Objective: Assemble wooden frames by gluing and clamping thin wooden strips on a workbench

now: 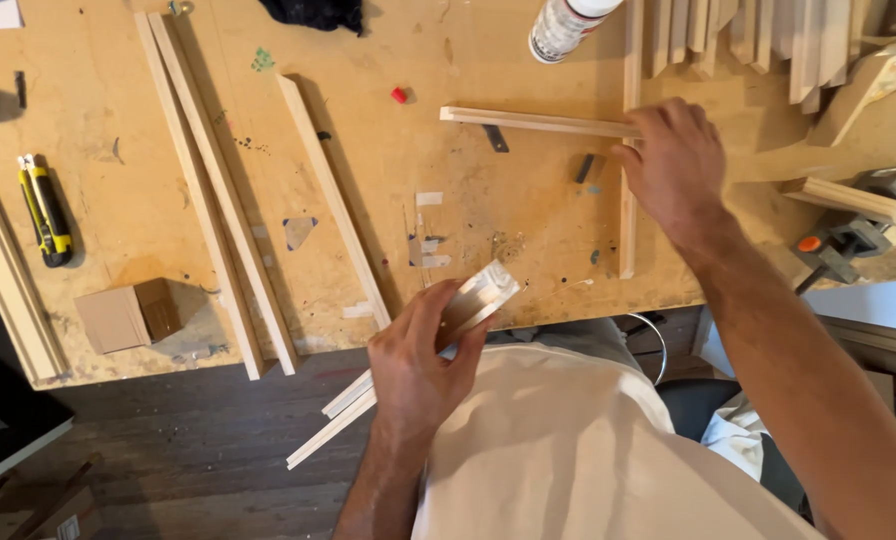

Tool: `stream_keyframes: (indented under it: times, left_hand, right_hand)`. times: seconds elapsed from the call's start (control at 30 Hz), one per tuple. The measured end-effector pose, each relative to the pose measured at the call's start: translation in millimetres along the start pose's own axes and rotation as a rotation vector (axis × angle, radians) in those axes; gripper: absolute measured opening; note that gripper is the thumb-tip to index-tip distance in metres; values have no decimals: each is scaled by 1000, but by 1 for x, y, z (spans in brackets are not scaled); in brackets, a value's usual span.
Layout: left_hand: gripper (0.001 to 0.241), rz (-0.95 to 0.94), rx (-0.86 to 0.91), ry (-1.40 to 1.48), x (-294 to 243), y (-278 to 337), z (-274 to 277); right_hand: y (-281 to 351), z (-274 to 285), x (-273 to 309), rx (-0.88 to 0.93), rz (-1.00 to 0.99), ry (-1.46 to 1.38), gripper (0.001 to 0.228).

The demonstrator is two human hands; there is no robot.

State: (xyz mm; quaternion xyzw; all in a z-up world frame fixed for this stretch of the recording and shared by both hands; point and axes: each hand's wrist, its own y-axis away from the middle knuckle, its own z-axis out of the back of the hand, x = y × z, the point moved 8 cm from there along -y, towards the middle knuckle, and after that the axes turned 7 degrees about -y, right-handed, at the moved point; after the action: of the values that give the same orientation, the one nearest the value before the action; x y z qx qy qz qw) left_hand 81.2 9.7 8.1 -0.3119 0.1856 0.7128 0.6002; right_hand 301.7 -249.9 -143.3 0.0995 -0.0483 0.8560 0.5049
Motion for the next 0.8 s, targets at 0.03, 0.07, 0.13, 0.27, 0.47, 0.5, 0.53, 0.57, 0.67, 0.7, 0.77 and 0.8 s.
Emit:
stream_keyframes:
  times: [0.03, 0.07, 0.13, 0.27, 0.47, 0.5, 0.53, 0.57, 0.67, 0.7, 0.77, 0.8]
  left_hand:
    - [37, 5, 1, -1, 3, 2, -6]
    - [39, 28, -53, 7, 6, 4, -8]
    - [42, 52, -111, 20, 10, 8, -18]
    - [46, 137, -84, -179, 11, 14, -43]
    - [42, 265, -27, -213, 10, 7, -104]
    - [42, 305, -41, -249, 14, 6, -115]
    - [42, 308, -47, -263, 18, 4, -127]
    - [44, 386, -29, -234, 27, 3, -140]
    - [45, 579, -34, -173, 43, 2, -164]
    - [44, 692, -54, -127, 49, 4, -171]
    - [43, 708, -117, -178, 57, -2, -181]
    - [41, 722, -184, -223, 61, -2, -183]
  right_hand:
    - [13, 0, -1, 4, 3, -2, 38]
    - [26, 8, -2, -93, 24, -66, 32]
    - [55, 17, -11, -190, 49, -125, 28]
    - [119, 24, -44, -227, -59, -241, 13]
    - [193, 56, -96, -146, -174, -365, 10]
    - [205, 53, -112, -143, -207, -359, 9]
    - [212, 57, -121, -144, -200, -372, 9]
    - [221, 59, -133, -122, -232, -399, 10]
    - [245, 58, -167, -91, -268, -448, 11]
    - [253, 57, -180, -84, -277, -455, 10]
    - [259, 55, -197, -70, -264, -451, 8]
    - [263, 53, -205, -60, -249, -441, 7]
